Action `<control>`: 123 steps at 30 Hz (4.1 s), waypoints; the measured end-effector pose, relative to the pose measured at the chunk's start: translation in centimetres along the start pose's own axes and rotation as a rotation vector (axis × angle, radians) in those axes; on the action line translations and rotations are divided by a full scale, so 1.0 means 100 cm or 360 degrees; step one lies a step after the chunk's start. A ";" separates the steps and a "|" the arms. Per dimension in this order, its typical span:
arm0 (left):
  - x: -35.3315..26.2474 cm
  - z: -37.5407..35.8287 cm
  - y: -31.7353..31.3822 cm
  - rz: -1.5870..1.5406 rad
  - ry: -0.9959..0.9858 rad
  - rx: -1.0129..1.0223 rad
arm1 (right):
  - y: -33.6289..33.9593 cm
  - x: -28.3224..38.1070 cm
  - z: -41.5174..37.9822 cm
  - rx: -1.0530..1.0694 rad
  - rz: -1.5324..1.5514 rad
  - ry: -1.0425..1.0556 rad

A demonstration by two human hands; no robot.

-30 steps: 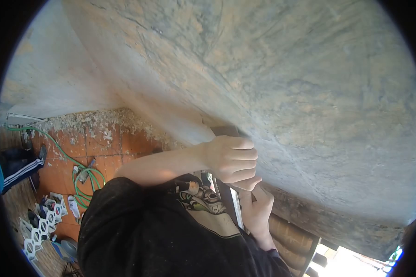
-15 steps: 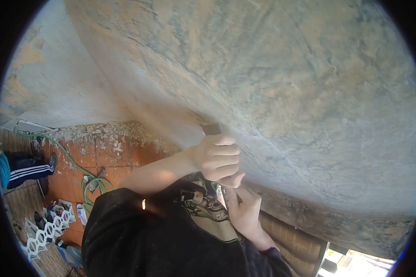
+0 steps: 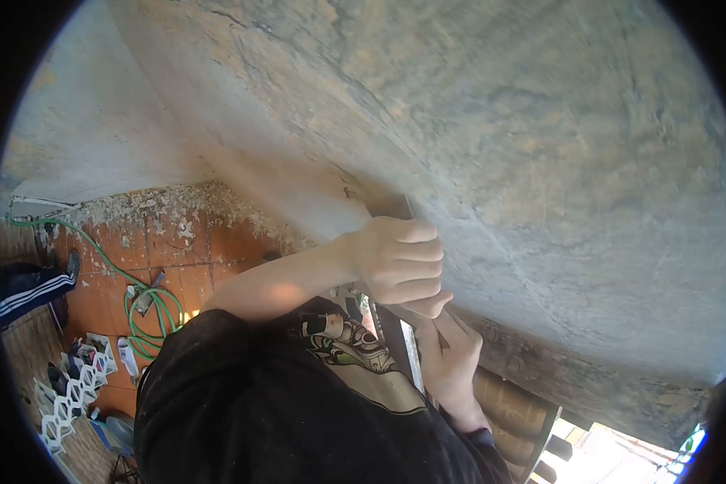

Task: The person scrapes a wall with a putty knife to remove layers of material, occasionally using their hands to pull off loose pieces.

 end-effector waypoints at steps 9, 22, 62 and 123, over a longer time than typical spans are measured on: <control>0.005 -0.011 0.015 0.0000 -0.0042 0.0019 | -0.010 0.010 -0.002 -0.0079 0.0074 0.0049; 0.007 -0.017 0.009 0.0182 -0.0072 0.0228 | -0.035 -0.017 0.003 -0.0144 0.0080 0.0087; -0.008 -0.031 -0.013 0.0556 0.0353 0.0248 | -0.080 -0.058 -0.001 0.1439 0.1790 -0.0362; -0.007 -0.028 -0.027 0.0146 0.0233 -0.0047 | -0.016 -0.053 -0.020 0.0830 0.0253 -0.0170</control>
Point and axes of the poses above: each hand's wrist, its own z-axis towards the middle knuckle, its own y-axis out of the back of the hand, x = y × z, the point moved 9 cm from there along z, towards the middle knuckle, and after that the axes turned 7 degrees about -z, right-handed, at the moved point
